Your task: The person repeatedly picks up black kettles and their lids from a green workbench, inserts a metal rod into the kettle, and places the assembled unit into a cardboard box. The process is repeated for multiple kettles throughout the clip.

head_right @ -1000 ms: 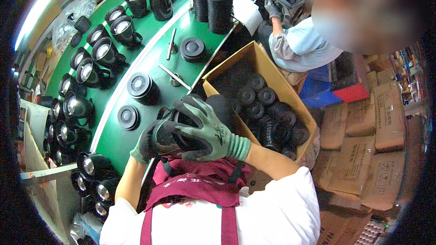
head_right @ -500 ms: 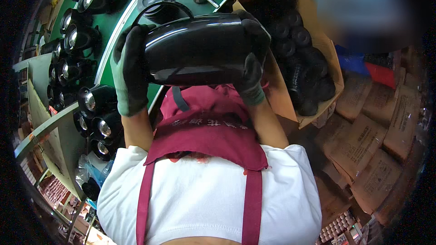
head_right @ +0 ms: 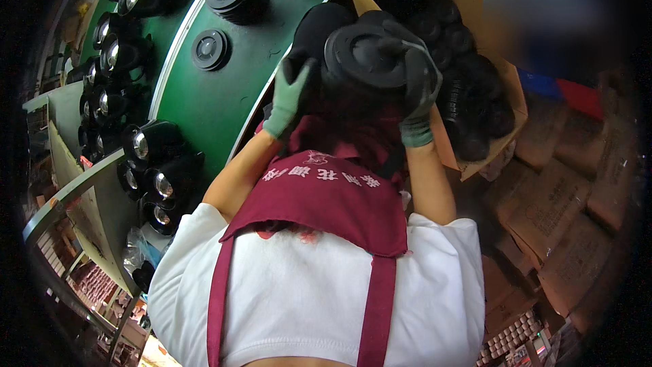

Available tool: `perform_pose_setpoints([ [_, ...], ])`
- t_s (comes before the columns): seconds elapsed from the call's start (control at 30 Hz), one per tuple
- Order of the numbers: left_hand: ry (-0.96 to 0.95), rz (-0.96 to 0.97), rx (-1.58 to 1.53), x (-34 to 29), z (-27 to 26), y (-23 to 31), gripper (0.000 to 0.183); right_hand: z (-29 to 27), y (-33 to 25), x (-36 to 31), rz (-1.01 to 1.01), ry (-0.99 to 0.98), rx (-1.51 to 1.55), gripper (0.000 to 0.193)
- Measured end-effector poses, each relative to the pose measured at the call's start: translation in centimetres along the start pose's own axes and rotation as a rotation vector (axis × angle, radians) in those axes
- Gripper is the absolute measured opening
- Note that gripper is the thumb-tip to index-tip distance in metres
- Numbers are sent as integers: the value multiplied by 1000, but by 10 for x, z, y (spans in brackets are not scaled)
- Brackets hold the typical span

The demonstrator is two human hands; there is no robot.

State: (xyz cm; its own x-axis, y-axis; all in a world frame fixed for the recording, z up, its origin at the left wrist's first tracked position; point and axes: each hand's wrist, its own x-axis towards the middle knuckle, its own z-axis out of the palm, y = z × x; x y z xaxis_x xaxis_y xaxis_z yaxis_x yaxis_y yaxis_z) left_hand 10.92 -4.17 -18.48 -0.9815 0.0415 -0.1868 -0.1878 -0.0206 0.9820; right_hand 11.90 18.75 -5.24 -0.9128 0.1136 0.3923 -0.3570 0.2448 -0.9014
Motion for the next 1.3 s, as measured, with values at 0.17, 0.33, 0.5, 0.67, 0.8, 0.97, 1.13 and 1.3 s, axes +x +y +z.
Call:
perform_pose_setpoints([
  [0.17, -463, 511, 542, -10, -13, 102, 100, 16, 40, -26, 283, -39, 104, 27],
  [0.33, -332, 567, 508, -11, -13, 81, 116, 41, 121, 88, 209, -100, 27, 27],
  [0.5, -312, 510, 364, -3, 3, 80, 122, 141, 272, 163, 302, -541, -384, 90],
  [0.67, -218, 498, 359, 9, -33, 100, 96, 92, 128, 145, 490, -534, -232, 43],
  [0.8, -46, 825, 672, 69, -9, 180, 48, -25, 64, 110, 491, -677, -196, 47],
  [0.97, -793, 653, 897, 111, 13, 155, 40, -18, -21, 86, 341, -822, -605, 47],
  [1.13, -781, 412, 1183, 72, 24, 191, 34, -25, -10, 73, 112, -764, -660, 45],
  [1.3, -794, 678, 930, 92, 3, 150, 39, -18, -31, 64, 194, -928, -713, 46],
])
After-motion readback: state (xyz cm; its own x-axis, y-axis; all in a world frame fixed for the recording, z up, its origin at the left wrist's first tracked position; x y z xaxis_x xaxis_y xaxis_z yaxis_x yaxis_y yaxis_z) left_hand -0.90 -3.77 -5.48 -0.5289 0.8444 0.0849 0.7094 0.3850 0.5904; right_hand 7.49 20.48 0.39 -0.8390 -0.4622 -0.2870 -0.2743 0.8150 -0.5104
